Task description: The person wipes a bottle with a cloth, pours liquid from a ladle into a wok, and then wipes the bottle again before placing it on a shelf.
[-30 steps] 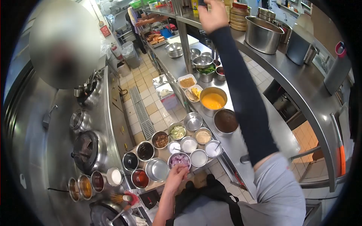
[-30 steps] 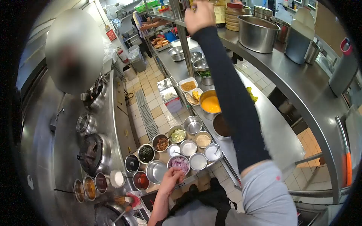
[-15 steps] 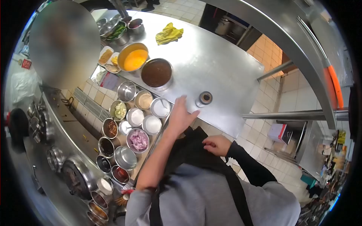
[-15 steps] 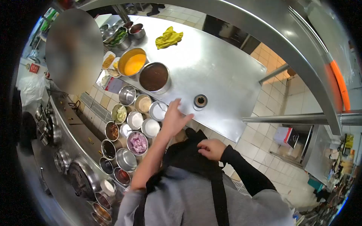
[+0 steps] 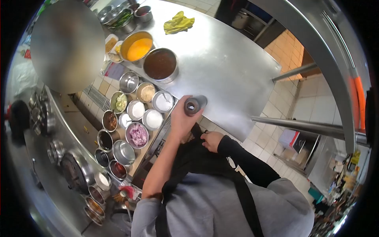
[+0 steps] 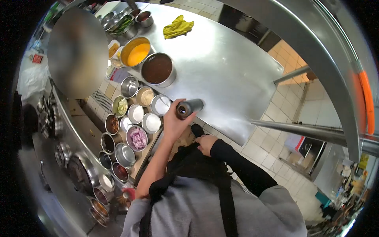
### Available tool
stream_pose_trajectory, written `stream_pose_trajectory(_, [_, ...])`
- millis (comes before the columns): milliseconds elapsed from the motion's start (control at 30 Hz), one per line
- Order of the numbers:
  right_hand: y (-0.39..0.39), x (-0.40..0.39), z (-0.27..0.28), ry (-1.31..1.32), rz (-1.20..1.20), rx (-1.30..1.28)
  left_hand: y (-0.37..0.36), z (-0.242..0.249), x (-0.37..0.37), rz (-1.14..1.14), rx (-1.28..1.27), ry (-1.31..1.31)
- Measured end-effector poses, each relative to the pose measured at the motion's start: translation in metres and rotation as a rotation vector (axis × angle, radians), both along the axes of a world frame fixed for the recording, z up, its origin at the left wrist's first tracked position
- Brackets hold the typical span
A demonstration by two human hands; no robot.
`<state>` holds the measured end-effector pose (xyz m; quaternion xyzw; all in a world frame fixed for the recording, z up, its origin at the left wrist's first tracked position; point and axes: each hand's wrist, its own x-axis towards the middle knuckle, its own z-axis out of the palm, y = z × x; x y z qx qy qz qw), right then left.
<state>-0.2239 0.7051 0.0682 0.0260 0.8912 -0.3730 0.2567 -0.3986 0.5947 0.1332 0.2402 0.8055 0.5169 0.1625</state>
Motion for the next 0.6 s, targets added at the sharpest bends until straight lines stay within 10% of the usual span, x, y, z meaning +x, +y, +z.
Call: stream_pose_trajectory(600, [-0.261,-0.057,-0.014,0.068,0.979,-0.087,-0.394,0.056,0.313,1.255,-0.164,0.025])
